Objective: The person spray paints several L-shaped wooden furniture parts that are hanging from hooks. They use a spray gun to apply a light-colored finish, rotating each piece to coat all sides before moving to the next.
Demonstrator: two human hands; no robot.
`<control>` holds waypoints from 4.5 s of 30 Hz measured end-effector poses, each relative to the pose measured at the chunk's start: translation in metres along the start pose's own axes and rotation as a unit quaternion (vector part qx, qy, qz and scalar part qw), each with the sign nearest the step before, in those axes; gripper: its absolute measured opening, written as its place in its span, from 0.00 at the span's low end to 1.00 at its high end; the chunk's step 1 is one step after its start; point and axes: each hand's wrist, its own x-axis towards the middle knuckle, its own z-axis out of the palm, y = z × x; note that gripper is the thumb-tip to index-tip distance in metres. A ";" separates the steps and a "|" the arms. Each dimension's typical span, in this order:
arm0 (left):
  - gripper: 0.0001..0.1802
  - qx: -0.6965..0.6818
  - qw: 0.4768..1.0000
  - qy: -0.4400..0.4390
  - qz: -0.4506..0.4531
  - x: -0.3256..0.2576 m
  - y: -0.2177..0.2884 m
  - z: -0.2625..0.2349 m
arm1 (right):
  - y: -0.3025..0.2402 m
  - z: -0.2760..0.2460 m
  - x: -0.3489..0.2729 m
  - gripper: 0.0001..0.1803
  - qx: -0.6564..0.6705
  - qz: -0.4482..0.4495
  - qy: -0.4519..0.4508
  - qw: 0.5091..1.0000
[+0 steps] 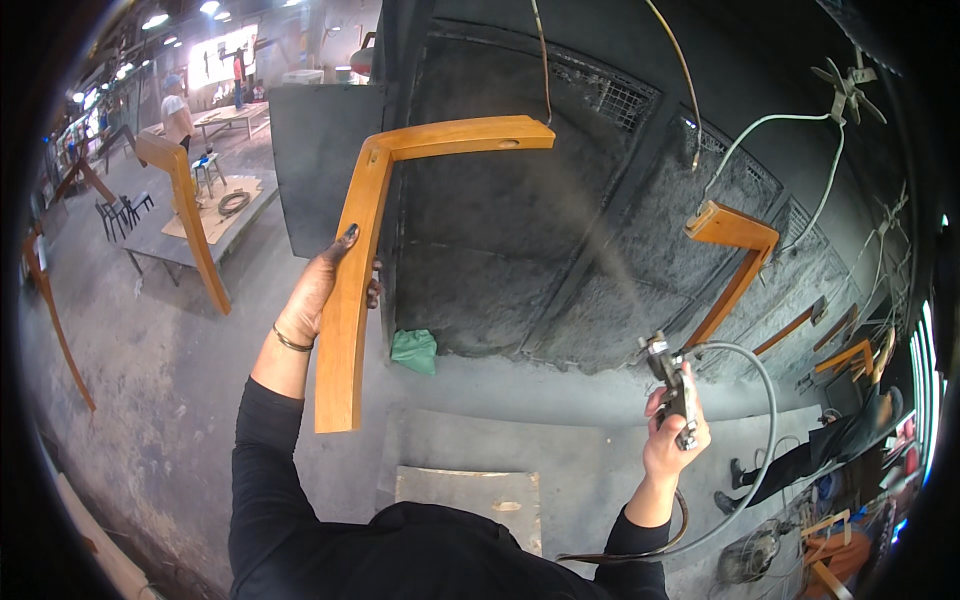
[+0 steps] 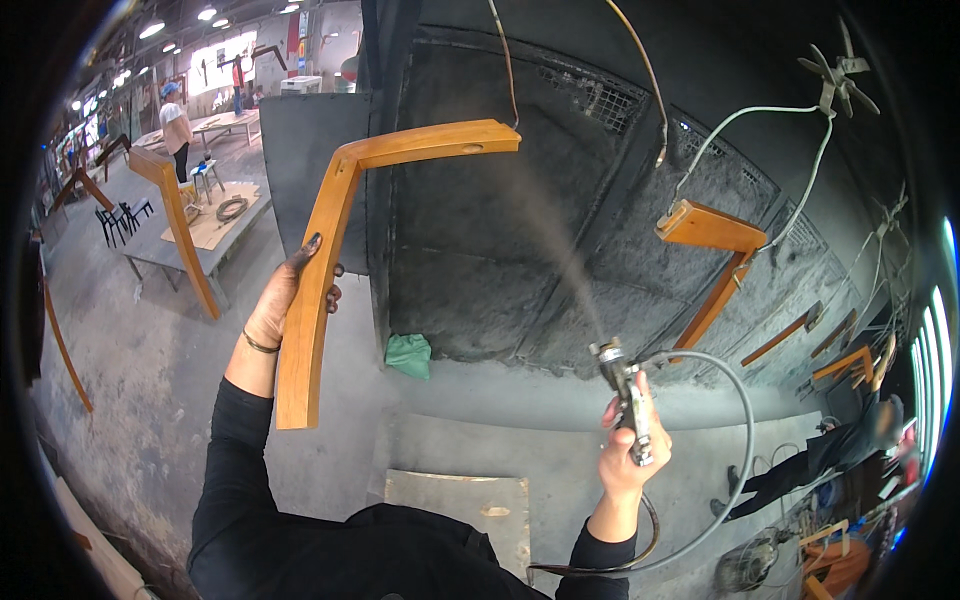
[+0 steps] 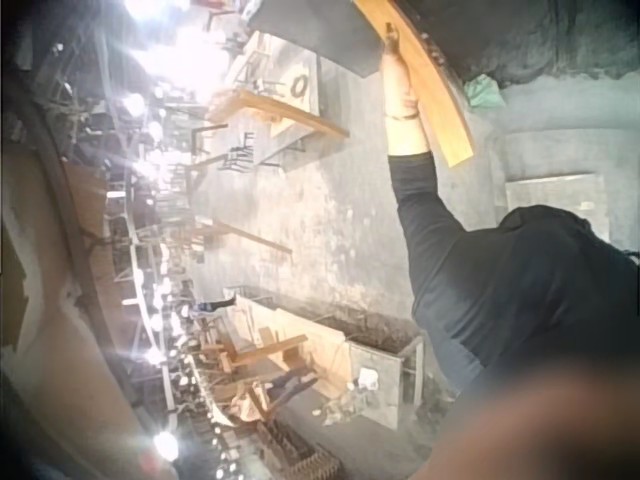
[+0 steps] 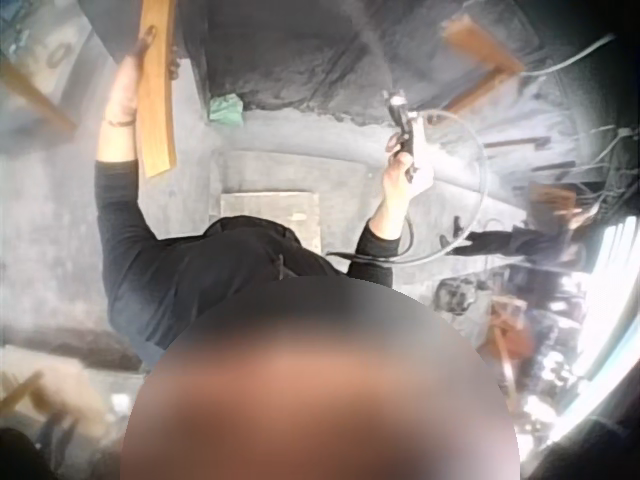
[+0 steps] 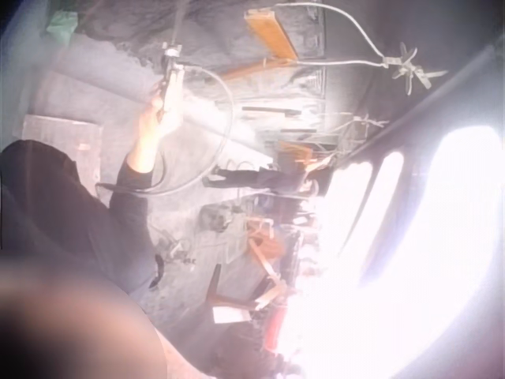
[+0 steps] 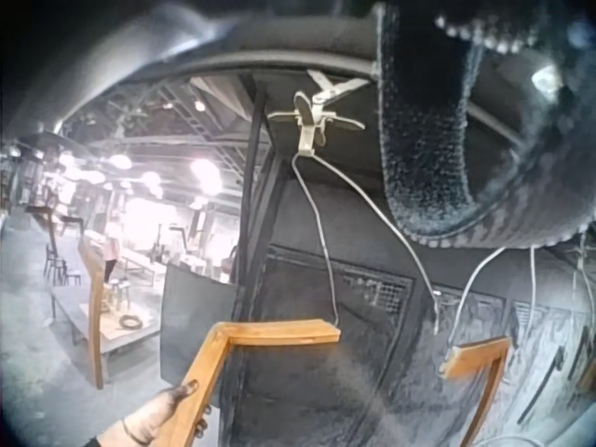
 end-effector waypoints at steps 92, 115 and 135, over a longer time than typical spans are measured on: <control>0.28 0.399 0.890 -0.078 0.204 0.044 0.015 -0.086 | -0.136 -0.023 0.060 0.58 0.096 0.037 -0.005 0.995; 0.26 0.294 0.935 -0.130 0.147 0.071 -0.023 -0.049 | -0.092 -0.042 -0.036 0.50 0.125 0.040 -0.037 0.991; 0.42 0.177 0.970 -0.107 0.129 0.088 -0.061 -0.073 | -0.078 -0.047 -0.076 0.46 0.130 0.060 -0.059 0.988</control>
